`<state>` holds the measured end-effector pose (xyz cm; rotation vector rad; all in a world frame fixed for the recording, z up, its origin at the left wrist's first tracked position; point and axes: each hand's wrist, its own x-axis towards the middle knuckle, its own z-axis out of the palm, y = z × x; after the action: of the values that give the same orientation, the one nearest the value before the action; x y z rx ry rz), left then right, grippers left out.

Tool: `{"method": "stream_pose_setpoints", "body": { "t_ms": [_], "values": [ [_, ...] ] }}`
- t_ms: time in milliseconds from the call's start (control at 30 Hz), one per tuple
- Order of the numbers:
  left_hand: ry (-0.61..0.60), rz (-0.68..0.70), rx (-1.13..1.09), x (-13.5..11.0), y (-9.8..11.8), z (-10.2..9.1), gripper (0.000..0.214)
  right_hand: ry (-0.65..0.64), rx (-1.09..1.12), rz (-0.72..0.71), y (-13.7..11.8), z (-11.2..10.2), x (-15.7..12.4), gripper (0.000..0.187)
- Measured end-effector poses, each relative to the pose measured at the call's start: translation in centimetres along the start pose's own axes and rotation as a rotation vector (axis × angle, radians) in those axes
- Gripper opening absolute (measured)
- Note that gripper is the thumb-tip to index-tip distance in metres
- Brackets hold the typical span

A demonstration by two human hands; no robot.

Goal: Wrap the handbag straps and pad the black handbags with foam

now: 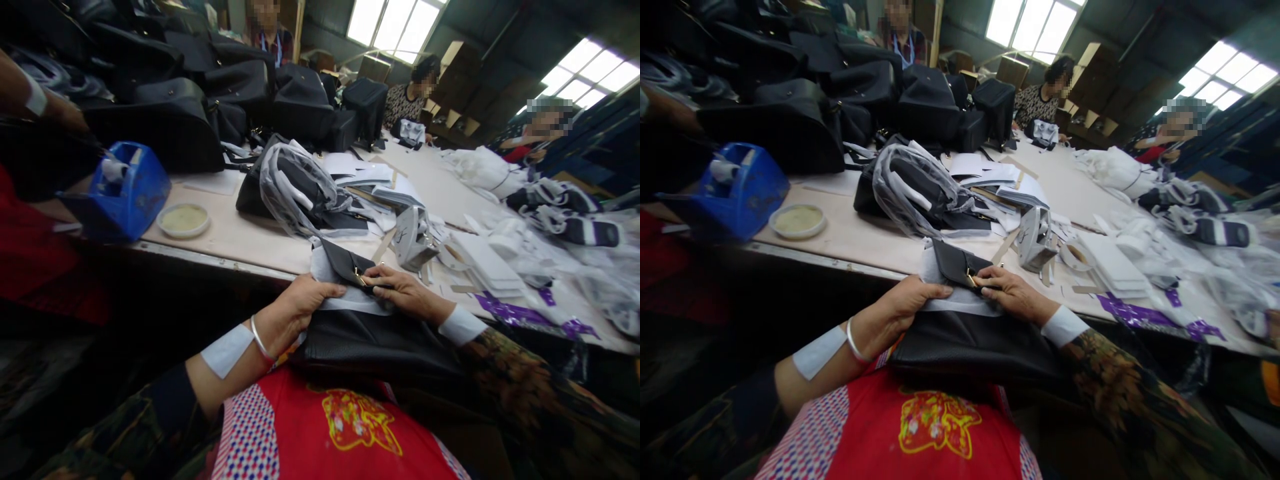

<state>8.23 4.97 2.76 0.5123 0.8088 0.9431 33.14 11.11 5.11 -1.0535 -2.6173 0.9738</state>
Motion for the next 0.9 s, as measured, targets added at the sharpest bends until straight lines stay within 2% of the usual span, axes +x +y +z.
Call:
{"method": "stream_pose_setpoints", "body": {
  "t_ms": [367,633,900],
  "values": [
    [0.062,-0.014,0.049,-0.1,0.6,0.2,0.046,-0.019,0.040,0.043,0.4,-0.7,0.2,0.043],
    [0.029,-0.020,0.011,0.0,0.4,0.0,0.048,-0.064,0.088,0.011,0.9,-1.3,0.4,0.042],
    [0.027,-0.061,-0.006,-0.2,0.8,-0.2,0.045,-0.095,0.167,0.060,1.5,-1.7,0.9,0.042]
  ]
}}
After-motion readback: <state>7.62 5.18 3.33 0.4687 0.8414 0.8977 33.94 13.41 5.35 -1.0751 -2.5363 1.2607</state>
